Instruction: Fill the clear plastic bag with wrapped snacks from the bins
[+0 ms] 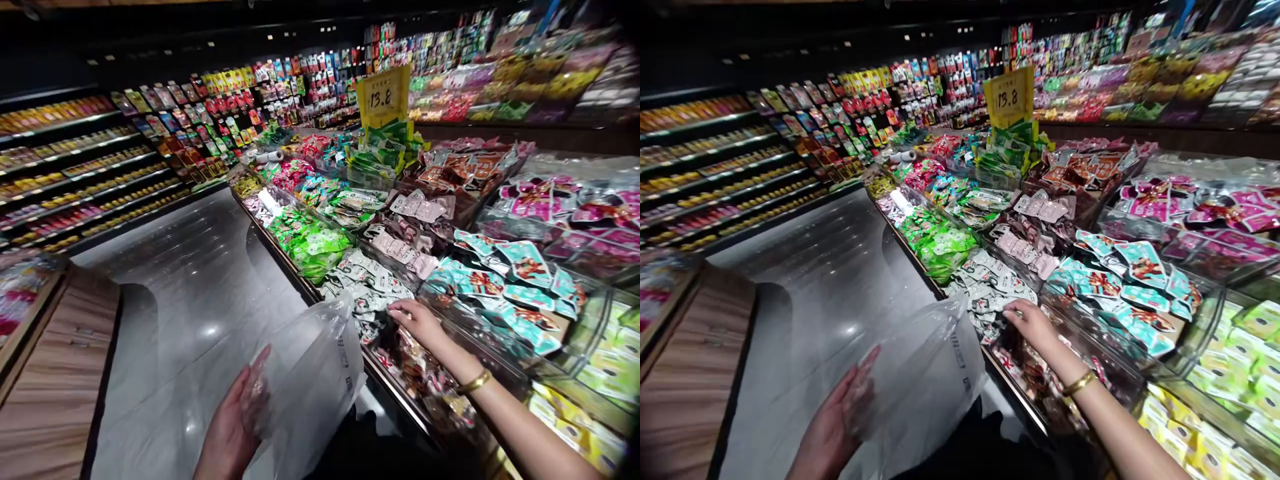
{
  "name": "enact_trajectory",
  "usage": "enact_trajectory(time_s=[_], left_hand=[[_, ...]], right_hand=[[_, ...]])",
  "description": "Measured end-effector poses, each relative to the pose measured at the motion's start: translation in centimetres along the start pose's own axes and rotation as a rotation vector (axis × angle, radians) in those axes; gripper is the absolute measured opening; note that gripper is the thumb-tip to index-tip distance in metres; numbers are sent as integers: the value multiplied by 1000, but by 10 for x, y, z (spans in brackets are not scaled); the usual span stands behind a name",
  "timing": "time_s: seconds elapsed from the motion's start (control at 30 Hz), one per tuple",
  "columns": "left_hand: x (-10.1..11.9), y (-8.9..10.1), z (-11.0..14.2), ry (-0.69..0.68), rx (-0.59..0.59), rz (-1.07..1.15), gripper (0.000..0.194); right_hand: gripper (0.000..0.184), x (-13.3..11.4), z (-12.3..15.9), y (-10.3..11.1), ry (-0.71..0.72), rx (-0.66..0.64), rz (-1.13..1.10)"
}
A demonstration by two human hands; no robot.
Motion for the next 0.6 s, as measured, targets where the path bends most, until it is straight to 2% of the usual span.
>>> enact_trajectory(time_s=[0.13, 0.3, 0.43, 0.53, 0.6], left_hand=[[70, -3, -14, -6, -17, -101, 47], [142, -7, -34, -11, 7, -112, 43], [175, -19, -58, 42, 10, -154, 44], [187, -29, -75, 87, -5, -186, 55], [191, -35, -84, 99, 4, -206, 63]], right_hand=[[25, 19, -74, -32, -125, -116, 265], [35, 47, -149, -61, -365, -146, 496], [46, 62, -180, -76, -471, -253, 624], [55, 64, -191, -82, -481, -345, 708], [54, 62, -196, -84, -458, -397, 764]])
Point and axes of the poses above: each hand's wrist, its own z-axis away from the middle knuckle, its own y-axis out of the back of the hand, x = y × z, the point moved 2 cm from there along -z, towards the middle knuckle, and after that the axes turned 15 degrees about y, right-handed, at the moved point
